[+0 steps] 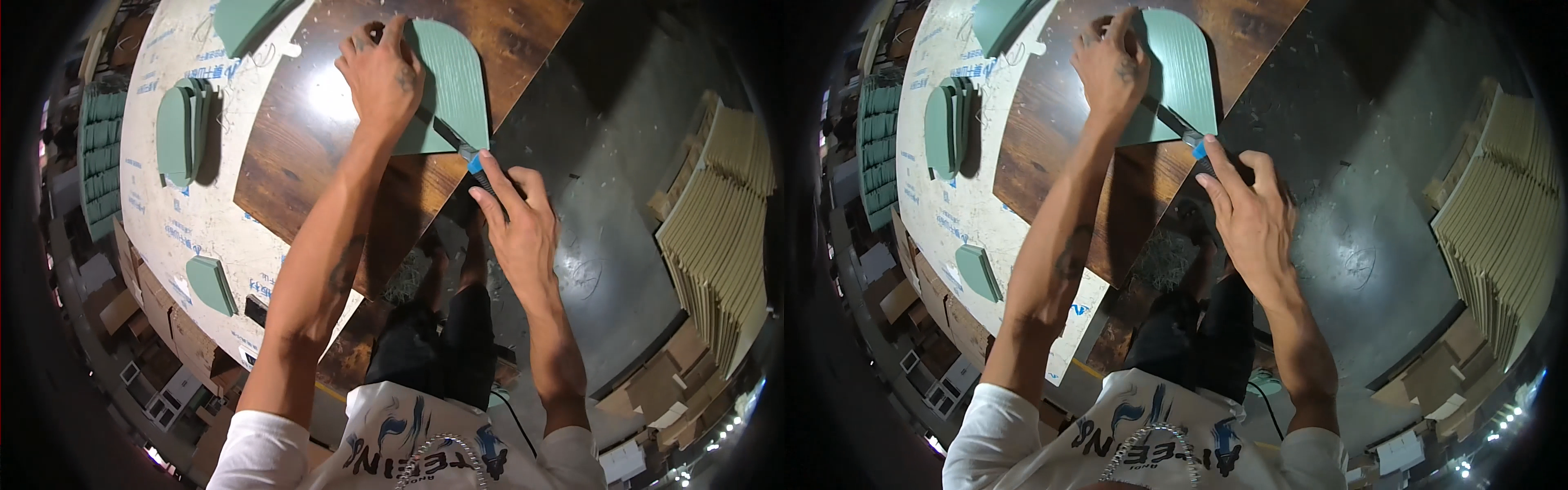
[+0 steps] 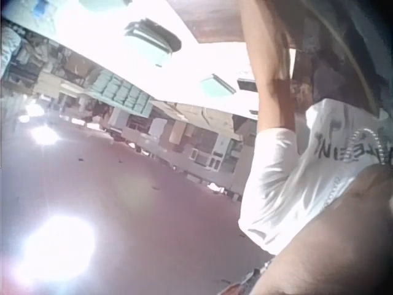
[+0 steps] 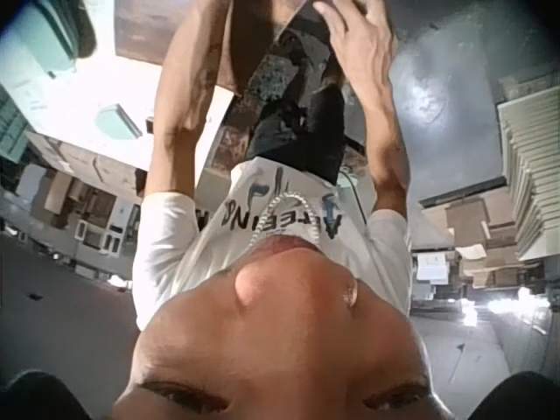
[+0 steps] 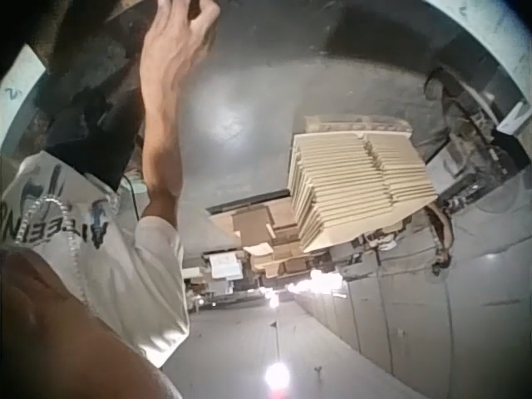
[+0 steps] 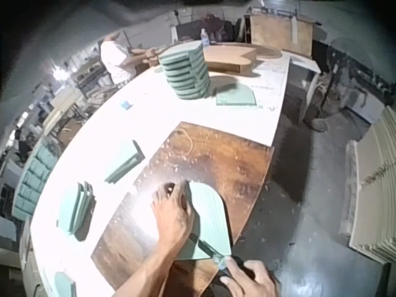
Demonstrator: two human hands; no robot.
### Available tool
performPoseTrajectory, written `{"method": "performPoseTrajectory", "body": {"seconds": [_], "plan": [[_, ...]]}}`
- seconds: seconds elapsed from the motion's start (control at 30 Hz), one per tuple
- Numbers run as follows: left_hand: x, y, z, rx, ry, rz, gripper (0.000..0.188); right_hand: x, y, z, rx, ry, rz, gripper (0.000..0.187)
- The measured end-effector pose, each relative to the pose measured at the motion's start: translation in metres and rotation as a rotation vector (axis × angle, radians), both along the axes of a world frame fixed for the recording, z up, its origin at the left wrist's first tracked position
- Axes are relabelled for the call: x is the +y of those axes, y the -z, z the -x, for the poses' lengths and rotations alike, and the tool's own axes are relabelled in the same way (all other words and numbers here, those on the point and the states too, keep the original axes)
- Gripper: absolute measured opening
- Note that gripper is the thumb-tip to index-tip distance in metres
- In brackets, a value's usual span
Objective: The person uses a utility knife to trim the edges of light green foam pieces on a wooden workbench. They repeatedly cut along the curved edges of the foam, remove the excess strips, and stack the finished pieces.
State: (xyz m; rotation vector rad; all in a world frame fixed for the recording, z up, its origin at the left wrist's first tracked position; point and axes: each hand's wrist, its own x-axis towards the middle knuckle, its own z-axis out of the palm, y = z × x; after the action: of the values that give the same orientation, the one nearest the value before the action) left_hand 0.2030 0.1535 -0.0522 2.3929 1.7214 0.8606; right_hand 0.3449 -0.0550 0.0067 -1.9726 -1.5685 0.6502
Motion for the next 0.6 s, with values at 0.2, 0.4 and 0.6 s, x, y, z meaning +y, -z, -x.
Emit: {"method": "performPoseTrajectory", "body": {"seconds": [0.2, 0.4, 0.6], "plan": [[0.0, -0.004, -0.006, 0.017, -0.015, -0.066, 0.036, -0.027, 0.021, 0.001, -0.416, 0.04, -0.231, 0.039], [0.001, -0.007, -0.006, 0.056, -0.049, -0.012, 0.037, -0.036, 0.021, -0.008, -0.423, 0.091, -0.217, 0.043], [0.002, -0.01, -0.004, 0.117, -0.045, 0.02, 0.042, -0.029, 0.02, -0.015, -0.446, 0.057, -0.245, 0.045]]}}
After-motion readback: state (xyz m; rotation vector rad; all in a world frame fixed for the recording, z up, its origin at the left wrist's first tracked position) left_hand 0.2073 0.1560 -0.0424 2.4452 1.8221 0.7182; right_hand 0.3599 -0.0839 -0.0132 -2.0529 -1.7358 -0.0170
